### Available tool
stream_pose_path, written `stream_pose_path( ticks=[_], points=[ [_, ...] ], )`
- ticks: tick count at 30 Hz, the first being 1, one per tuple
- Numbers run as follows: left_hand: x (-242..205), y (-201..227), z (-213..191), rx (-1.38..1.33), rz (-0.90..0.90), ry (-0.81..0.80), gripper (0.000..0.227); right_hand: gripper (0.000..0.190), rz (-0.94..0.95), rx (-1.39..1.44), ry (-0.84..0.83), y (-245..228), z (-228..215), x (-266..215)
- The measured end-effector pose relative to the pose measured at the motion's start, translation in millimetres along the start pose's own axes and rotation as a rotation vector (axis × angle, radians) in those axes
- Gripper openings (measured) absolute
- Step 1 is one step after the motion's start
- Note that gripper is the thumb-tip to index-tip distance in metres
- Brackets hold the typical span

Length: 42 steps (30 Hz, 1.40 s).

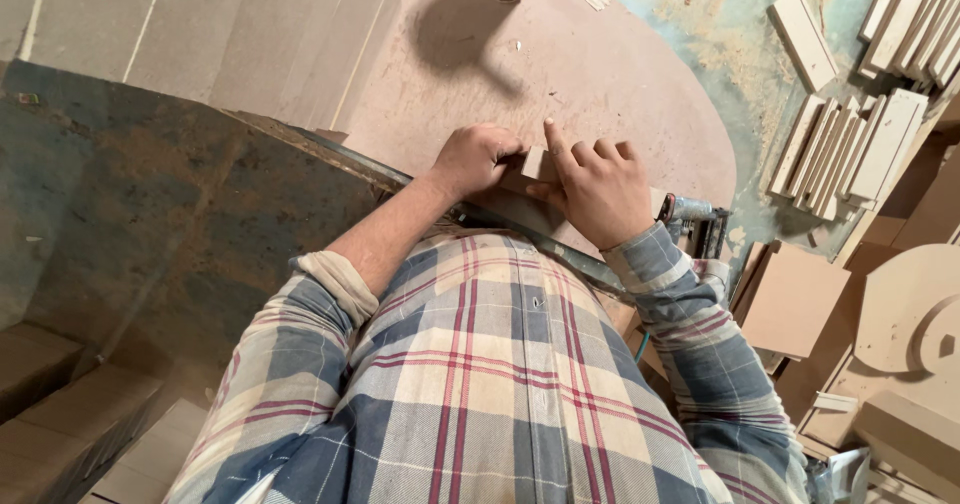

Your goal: The person assembles small wooden boxes by applying glue to thin wooden strips and attaching them to square panels. They use a pneumatic nail gun to secure the pieces and place completed boxes onto a stack.

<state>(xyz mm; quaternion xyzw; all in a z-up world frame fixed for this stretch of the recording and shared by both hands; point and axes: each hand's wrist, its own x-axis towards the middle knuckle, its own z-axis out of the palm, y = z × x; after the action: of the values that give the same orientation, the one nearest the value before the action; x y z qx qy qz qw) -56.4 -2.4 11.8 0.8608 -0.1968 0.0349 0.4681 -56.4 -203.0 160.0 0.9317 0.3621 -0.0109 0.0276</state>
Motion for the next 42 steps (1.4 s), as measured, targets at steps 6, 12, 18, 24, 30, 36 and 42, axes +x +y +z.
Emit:
stream_pose_path(
  ticks=[6,12,18,24,30,36,42],
  points=[
    [1.2,4.1,-7.5,0.046,-0.002,-0.05,0.008,0.081,0.009,0.193,0.009,1.8,8.2,0.7],
    [-0.4,8.7,-7.7,0.112,0.058,-0.067,0.006,0.081,0.04,0.221,-0.051,0.1,22.1,-6.2],
    [0.4,9.1,-8.5,0.079,0.092,-0.021,0.004,0.075,0.041,0.195,-0.05,1.0,30.8,-6.0],
    [-4.0,6.9,-5.5,0.034,0.015,-0.002,0.005,0.105,-0.058,0.192,0.01,17.9,14.4,-7.3],
    [-10.5,11.9,-4.1,0.058,0.006,-0.011,0.01,0.13,0.128,0.263,-0.37,14.7,5.8,-6.9],
    [-14.5,8.2,-0.2,0.062,-0.073,-0.025,0.016,0.108,0.139,0.563,0.29,58.5,22.7,-52.8],
    [-20.7,-16.4,14.5,0.152,-0.226,-0.087,0.022,0.04,0.69,1.108,0.648,112.1,63.5,-157.1]
  ],
)
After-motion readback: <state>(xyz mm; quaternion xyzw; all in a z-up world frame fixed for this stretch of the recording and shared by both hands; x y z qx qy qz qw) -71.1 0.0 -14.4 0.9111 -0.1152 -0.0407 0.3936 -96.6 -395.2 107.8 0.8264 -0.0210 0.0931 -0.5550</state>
